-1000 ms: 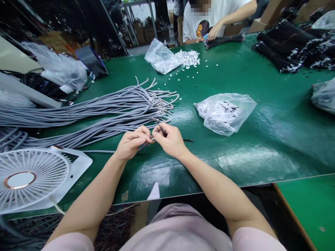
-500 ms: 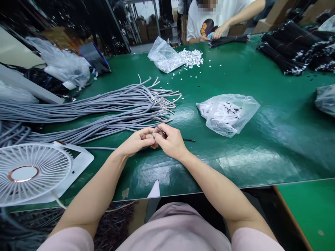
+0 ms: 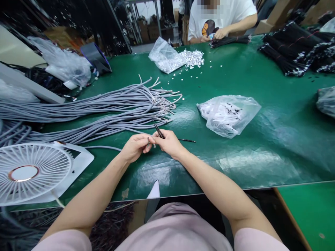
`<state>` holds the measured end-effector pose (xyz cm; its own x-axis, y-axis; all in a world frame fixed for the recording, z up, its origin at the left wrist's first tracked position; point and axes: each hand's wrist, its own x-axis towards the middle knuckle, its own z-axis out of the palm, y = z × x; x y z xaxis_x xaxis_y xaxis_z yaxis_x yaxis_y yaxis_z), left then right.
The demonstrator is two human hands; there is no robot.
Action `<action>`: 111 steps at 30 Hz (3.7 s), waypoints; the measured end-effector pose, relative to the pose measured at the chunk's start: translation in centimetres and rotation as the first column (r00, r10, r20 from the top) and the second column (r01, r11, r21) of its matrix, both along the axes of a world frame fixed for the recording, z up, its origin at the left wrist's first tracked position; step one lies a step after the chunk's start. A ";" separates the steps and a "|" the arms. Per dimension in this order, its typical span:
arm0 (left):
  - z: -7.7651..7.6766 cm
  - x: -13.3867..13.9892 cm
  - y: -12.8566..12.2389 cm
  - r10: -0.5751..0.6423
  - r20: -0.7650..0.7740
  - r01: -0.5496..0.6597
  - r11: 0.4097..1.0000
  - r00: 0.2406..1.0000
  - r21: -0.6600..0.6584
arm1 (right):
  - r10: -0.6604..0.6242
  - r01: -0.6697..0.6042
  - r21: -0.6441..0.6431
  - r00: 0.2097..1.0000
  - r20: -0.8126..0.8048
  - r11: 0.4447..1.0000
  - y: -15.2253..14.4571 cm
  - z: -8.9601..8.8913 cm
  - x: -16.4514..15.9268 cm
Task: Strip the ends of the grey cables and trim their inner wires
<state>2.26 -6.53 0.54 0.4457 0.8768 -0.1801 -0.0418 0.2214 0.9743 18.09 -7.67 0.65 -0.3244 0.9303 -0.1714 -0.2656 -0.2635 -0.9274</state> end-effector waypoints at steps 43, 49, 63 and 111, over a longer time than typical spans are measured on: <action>1.0 -0.3 0.5 -0.134 0.018 0.135 0.974 0.991 -0.184 | -0.276 -0.513 0.580 0.550 0.788 0.633 -1.0 2.1 4.1; 0.5 -1.7 1.1 -0.232 0.118 0.251 0.950 0.966 -0.187 | -0.267 -0.501 0.575 0.558 0.786 0.647 -0.9 1.9 4.1; 0.1 -1.8 1.5 -0.292 -0.003 0.285 0.934 0.956 -0.215 | -0.243 -0.479 0.571 0.585 0.774 0.666 -0.7 1.9 4.3; 1.3 -1.3 1.1 0.031 -0.079 0.001 0.929 0.996 0.370 | -0.335 -0.469 0.572 0.496 0.801 0.672 -1.4 1.4 2.6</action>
<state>0.95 -5.47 1.87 0.4294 0.8947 0.1231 0.0407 -0.1553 0.9870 20.67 -9.07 2.09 -0.4725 0.8474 0.2424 0.6691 0.5238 -0.5272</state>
